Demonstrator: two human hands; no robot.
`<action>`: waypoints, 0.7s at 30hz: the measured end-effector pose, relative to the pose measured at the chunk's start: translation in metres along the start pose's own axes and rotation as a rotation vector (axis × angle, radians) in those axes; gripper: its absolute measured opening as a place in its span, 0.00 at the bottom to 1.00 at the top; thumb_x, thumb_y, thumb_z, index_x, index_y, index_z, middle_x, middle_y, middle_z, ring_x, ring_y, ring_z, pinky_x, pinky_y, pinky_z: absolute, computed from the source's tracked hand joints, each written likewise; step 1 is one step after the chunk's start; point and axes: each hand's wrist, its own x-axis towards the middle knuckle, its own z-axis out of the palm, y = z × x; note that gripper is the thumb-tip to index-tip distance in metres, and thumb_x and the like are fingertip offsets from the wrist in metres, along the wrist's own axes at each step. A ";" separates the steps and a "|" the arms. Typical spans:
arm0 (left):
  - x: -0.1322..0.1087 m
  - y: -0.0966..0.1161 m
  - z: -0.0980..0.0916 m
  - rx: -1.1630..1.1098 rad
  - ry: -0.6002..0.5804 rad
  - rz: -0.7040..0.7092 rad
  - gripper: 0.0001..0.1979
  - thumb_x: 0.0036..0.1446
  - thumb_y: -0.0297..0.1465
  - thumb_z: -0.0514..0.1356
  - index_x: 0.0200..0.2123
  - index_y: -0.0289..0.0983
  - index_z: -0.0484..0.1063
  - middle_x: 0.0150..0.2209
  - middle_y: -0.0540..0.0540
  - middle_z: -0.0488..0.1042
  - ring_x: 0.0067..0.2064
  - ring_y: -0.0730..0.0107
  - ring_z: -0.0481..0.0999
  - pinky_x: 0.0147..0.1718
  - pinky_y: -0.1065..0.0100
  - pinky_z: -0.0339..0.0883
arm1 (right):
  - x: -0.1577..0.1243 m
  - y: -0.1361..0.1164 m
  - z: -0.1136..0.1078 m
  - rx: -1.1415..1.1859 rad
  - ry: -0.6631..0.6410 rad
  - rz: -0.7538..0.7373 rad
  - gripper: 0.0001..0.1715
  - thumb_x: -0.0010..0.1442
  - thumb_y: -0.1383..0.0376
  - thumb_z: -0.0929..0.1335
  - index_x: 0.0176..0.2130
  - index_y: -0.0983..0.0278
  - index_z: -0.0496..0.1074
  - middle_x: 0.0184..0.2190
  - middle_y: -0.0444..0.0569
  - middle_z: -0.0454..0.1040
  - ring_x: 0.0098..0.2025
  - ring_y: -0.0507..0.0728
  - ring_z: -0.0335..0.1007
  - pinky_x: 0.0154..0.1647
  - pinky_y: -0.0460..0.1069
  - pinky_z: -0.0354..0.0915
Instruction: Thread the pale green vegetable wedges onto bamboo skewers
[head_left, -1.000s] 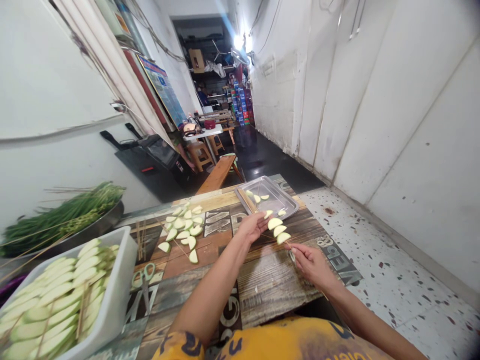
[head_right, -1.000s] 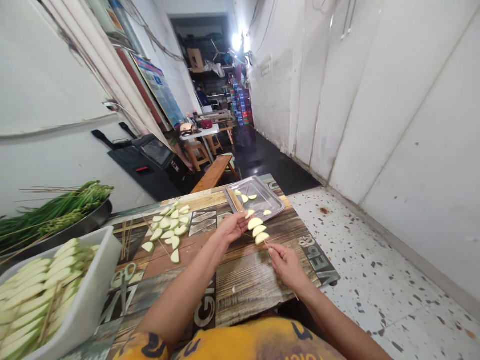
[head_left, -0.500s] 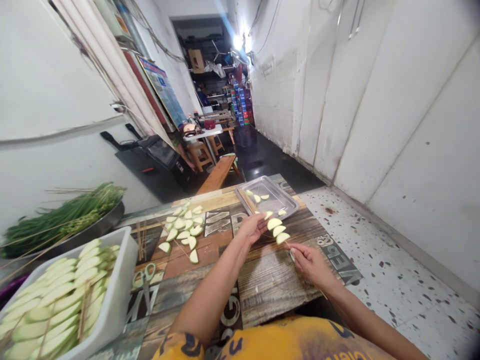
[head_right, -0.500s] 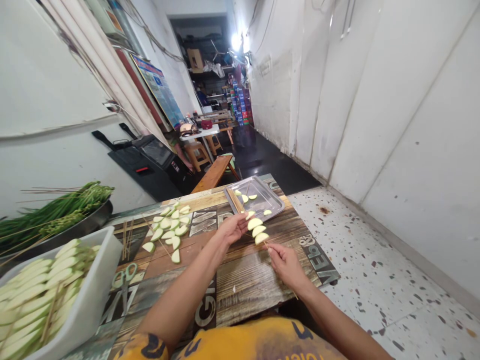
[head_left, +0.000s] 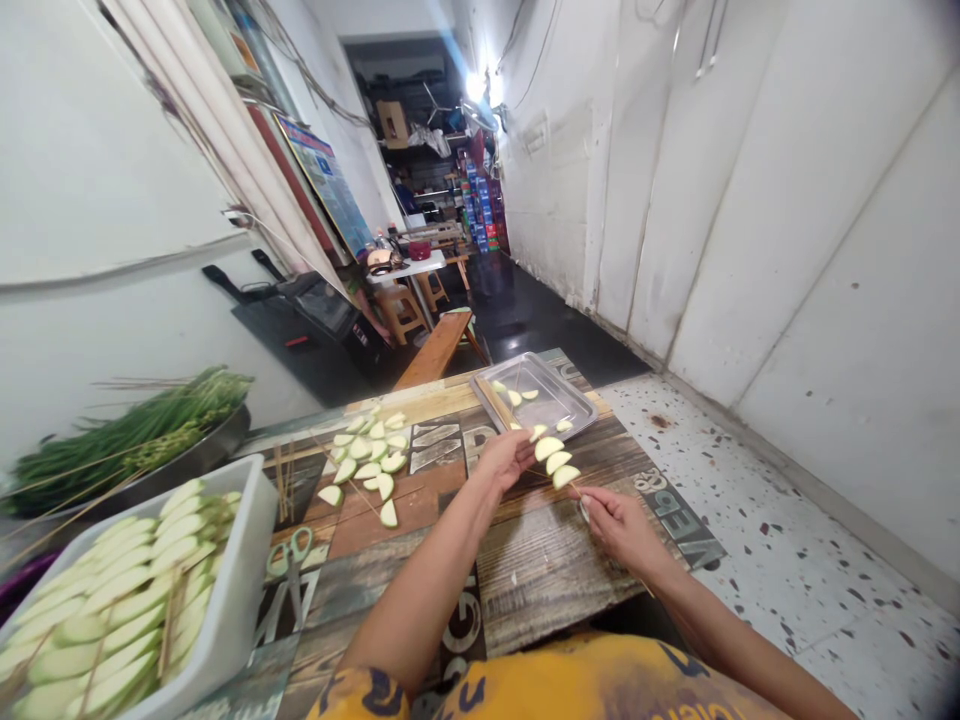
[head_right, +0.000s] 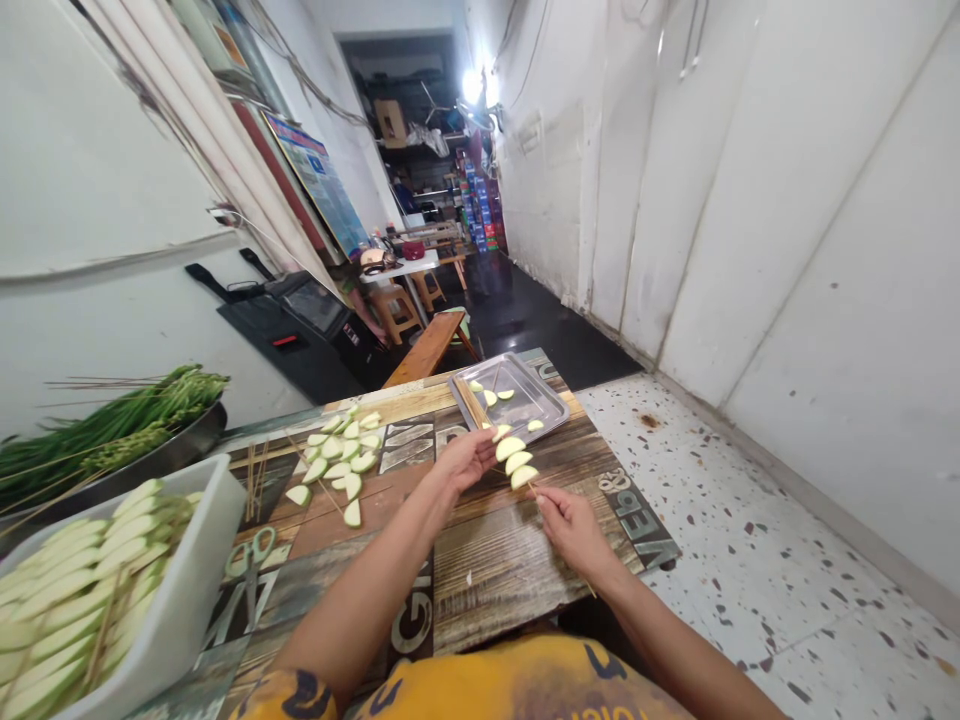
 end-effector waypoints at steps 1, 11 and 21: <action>-0.001 0.000 0.001 0.001 0.001 -0.002 0.04 0.49 0.24 0.59 0.31 0.31 0.70 0.27 0.44 0.76 0.26 0.74 0.74 0.26 0.73 0.68 | 0.000 0.000 0.000 0.003 0.000 0.000 0.28 0.55 0.51 0.64 0.43 0.71 0.71 0.14 0.36 0.50 0.16 0.45 0.43 0.16 0.42 0.41; -0.011 -0.001 0.005 -0.066 -0.086 0.057 0.08 0.53 0.32 0.59 0.33 0.32 0.70 0.29 0.45 0.75 0.29 0.73 0.75 0.32 0.69 0.71 | 0.011 0.003 -0.003 0.028 0.018 -0.031 0.26 0.56 0.52 0.64 0.43 0.71 0.71 0.14 0.36 0.50 0.17 0.46 0.43 0.17 0.42 0.41; -0.013 -0.013 -0.007 -0.054 -0.050 0.050 0.04 0.51 0.27 0.59 0.32 0.32 0.70 0.30 0.45 0.74 0.28 0.73 0.73 0.29 0.69 0.70 | 0.009 0.005 0.003 -0.110 -0.027 -0.053 0.25 0.56 0.53 0.63 0.43 0.69 0.72 0.13 0.39 0.58 0.16 0.48 0.52 0.16 0.43 0.48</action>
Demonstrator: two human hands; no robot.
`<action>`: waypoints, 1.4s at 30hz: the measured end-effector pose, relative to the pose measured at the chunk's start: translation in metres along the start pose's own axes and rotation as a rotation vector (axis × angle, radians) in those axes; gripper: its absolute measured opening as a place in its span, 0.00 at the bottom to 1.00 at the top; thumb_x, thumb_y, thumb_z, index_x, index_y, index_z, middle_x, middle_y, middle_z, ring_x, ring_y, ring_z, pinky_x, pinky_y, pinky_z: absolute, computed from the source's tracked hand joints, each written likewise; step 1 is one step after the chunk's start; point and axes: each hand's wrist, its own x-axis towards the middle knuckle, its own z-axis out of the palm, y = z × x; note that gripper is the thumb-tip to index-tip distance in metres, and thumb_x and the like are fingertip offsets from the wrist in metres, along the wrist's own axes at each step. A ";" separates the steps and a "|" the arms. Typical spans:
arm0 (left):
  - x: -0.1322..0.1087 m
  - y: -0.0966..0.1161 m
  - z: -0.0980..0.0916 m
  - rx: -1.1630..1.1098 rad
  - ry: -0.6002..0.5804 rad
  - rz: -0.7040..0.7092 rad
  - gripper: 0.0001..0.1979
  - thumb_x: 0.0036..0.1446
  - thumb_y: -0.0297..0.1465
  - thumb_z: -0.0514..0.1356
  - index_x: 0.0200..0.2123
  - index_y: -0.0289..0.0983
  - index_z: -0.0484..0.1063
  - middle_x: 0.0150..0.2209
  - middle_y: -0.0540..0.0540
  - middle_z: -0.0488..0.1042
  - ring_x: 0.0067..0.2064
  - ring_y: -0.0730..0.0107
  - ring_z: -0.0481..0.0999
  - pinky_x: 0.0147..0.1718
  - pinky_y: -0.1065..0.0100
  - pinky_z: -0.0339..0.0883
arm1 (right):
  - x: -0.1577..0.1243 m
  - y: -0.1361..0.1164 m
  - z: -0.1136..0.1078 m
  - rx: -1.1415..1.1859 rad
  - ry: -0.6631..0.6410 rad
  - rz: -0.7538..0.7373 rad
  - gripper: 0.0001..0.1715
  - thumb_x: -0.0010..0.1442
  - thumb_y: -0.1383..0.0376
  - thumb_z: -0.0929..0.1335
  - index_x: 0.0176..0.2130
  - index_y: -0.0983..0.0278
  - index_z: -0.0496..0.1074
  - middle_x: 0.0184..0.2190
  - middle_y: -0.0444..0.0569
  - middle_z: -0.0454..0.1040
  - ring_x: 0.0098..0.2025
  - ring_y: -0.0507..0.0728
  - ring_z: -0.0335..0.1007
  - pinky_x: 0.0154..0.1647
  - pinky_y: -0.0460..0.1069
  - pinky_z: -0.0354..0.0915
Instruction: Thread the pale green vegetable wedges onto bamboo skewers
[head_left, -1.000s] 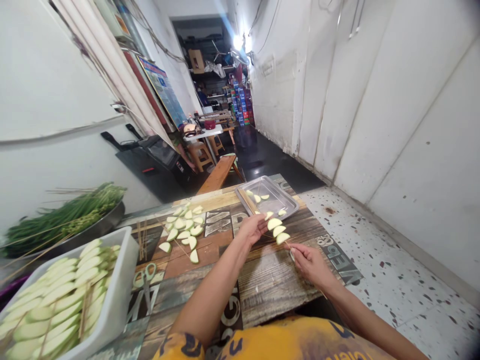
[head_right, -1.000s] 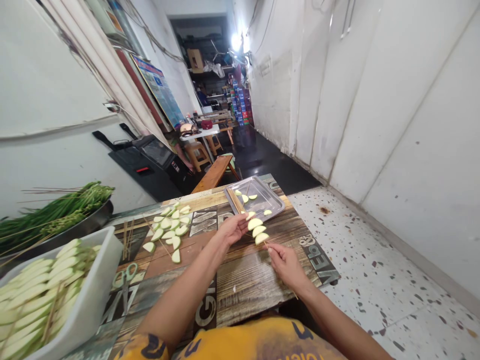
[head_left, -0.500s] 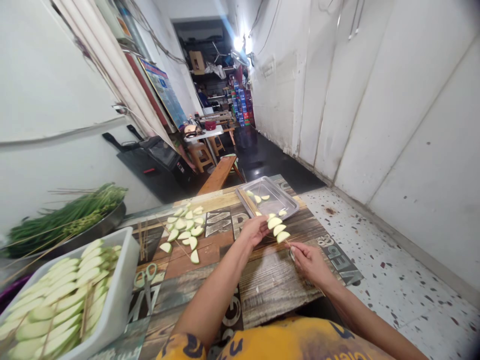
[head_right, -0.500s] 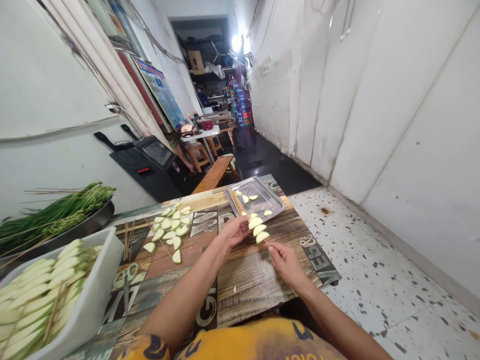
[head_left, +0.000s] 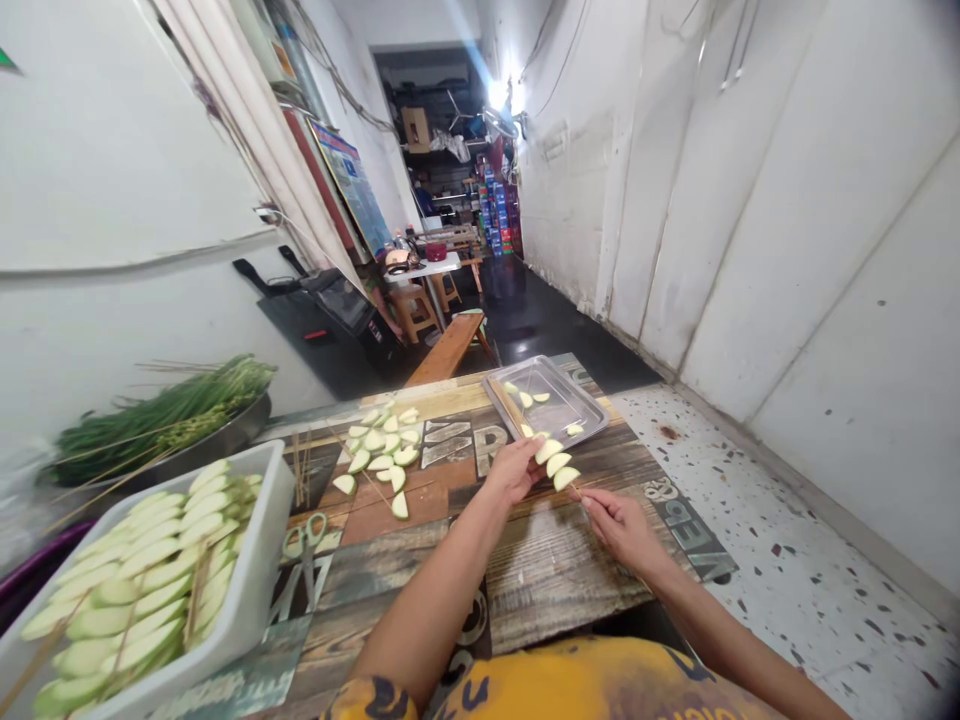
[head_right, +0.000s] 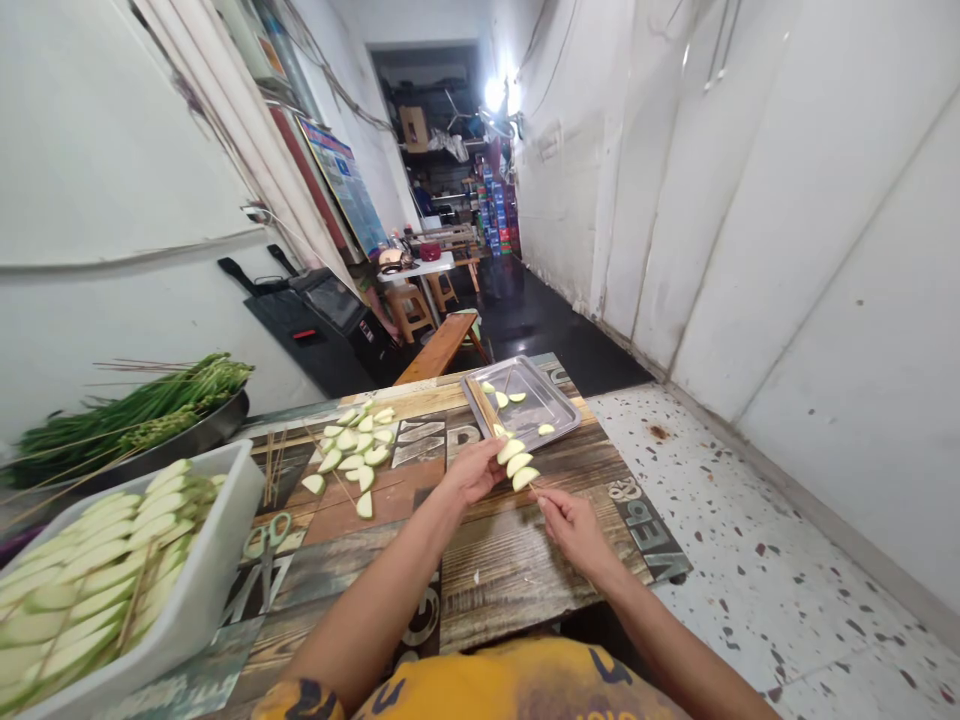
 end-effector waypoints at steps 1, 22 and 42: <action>0.000 0.000 -0.001 -0.006 0.008 -0.002 0.03 0.51 0.26 0.59 0.32 0.32 0.70 0.30 0.45 0.74 0.28 0.73 0.73 0.29 0.69 0.70 | 0.000 -0.001 0.000 -0.039 0.002 -0.017 0.24 0.57 0.53 0.62 0.43 0.69 0.73 0.14 0.41 0.63 0.17 0.49 0.56 0.17 0.44 0.53; 0.003 0.007 -0.042 -0.184 0.042 0.162 0.04 0.51 0.25 0.58 0.31 0.31 0.70 0.27 0.44 0.74 0.28 0.71 0.73 0.31 0.68 0.70 | -0.004 -0.002 0.025 0.209 -0.246 0.184 0.22 0.54 0.49 0.64 0.37 0.65 0.69 0.10 0.33 0.49 0.09 0.45 0.41 0.09 0.42 0.45; -0.004 0.007 -0.043 -0.188 0.050 0.149 0.03 0.48 0.25 0.58 0.30 0.32 0.69 0.27 0.46 0.73 0.27 0.74 0.70 0.29 0.69 0.67 | -0.008 -0.013 0.012 0.524 -0.324 0.400 0.19 0.48 0.54 0.71 0.34 0.65 0.71 0.13 0.31 0.43 0.11 0.41 0.31 0.08 0.40 0.40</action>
